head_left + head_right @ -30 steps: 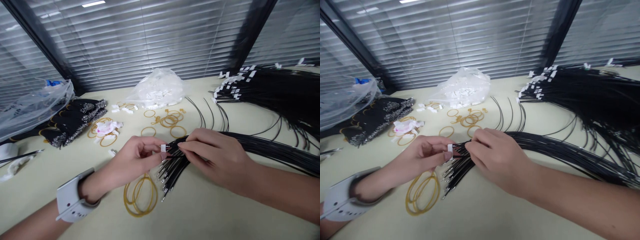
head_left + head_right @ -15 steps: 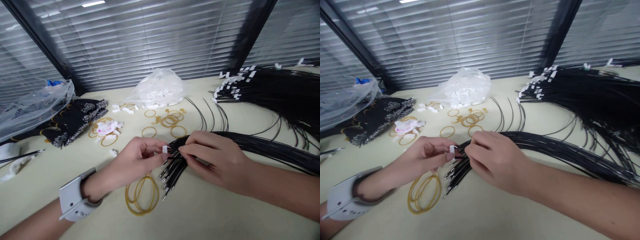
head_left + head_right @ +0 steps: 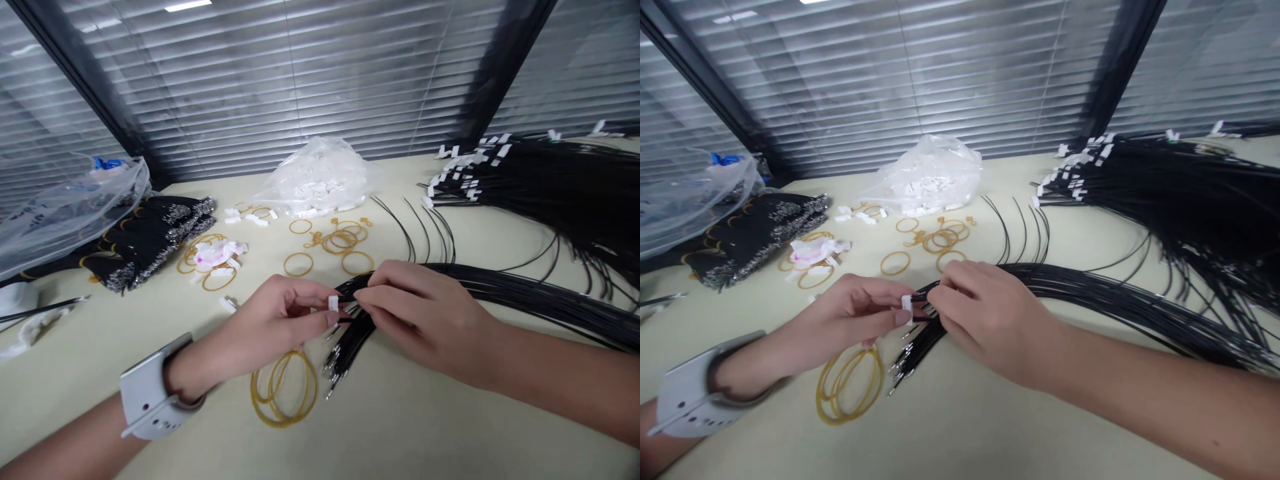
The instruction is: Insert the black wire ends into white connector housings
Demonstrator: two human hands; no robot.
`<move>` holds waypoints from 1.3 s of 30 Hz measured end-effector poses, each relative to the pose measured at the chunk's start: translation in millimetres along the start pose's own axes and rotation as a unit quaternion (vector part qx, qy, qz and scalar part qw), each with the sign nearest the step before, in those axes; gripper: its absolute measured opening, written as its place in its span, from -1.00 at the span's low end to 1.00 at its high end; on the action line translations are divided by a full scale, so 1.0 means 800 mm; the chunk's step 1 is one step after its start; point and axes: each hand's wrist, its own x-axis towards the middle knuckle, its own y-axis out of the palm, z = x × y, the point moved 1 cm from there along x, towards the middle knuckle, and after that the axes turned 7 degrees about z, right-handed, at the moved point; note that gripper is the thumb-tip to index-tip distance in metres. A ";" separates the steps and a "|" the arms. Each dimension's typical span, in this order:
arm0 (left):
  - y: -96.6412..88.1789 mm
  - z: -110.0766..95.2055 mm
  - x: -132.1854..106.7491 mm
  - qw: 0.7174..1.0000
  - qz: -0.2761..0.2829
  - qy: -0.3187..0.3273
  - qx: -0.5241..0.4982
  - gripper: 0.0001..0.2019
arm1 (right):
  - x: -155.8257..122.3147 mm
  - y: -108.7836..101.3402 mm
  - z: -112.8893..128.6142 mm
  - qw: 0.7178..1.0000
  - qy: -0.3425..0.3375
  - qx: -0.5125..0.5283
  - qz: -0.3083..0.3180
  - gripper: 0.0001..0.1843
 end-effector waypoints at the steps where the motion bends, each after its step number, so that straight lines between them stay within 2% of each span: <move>1: 0.000 0.000 0.000 1.000 0.001 0.001 -0.001 -0.76 | 0.001 0.000 0.001 1.000 -0.004 -0.003 -0.004 -0.86; 5: -0.001 0.002 0.000 1.000 0.006 0.000 0.017 -0.75 | 0.004 0.001 0.003 0.999 -0.019 -0.015 -0.023 -0.87; 13: 0.004 0.000 -0.001 0.999 0.015 0.010 0.034 -0.70 | 0.002 0.003 0.002 0.999 -0.025 -0.035 -0.016 -0.88; 17: 0.001 -0.002 0.000 1.000 -0.016 0.023 0.004 -0.70 | 0.002 -0.011 0.006 0.994 -0.031 -0.100 -0.044 -0.89; 19: -0.002 -0.002 0.001 0.999 -0.035 0.018 -0.010 -0.70 | 0.000 -0.014 0.008 0.995 -0.061 -0.077 -0.007 -0.87; 23: -0.006 0.000 0.000 0.997 -0.073 0.008 -0.024 -0.67 | -0.006 -0.008 0.007 0.986 -0.083 -0.040 0.142 -0.85; 26: -0.008 0.001 0.001 0.995 -0.094 0.017 -0.008 -0.58 | -0.007 -0.004 0.005 0.982 -0.074 -0.046 0.168 -0.82; 31: -0.011 -0.001 0.001 0.990 -0.133 0.040 0.038 -0.66 | -0.008 -0.001 0.003 0.984 -0.047 -0.074 0.158 -0.82; 33: -0.011 -0.002 0.001 0.988 -0.140 0.047 0.050 -0.67 | -0.009 0.000 0.003 0.988 -0.026 -0.065 0.135 -0.82; 39: -0.011 -0.001 0.003 0.984 -0.165 0.041 0.044 -0.69 | -0.003 -0.001 0.006 0.994 0.093 -0.013 0.048 -0.84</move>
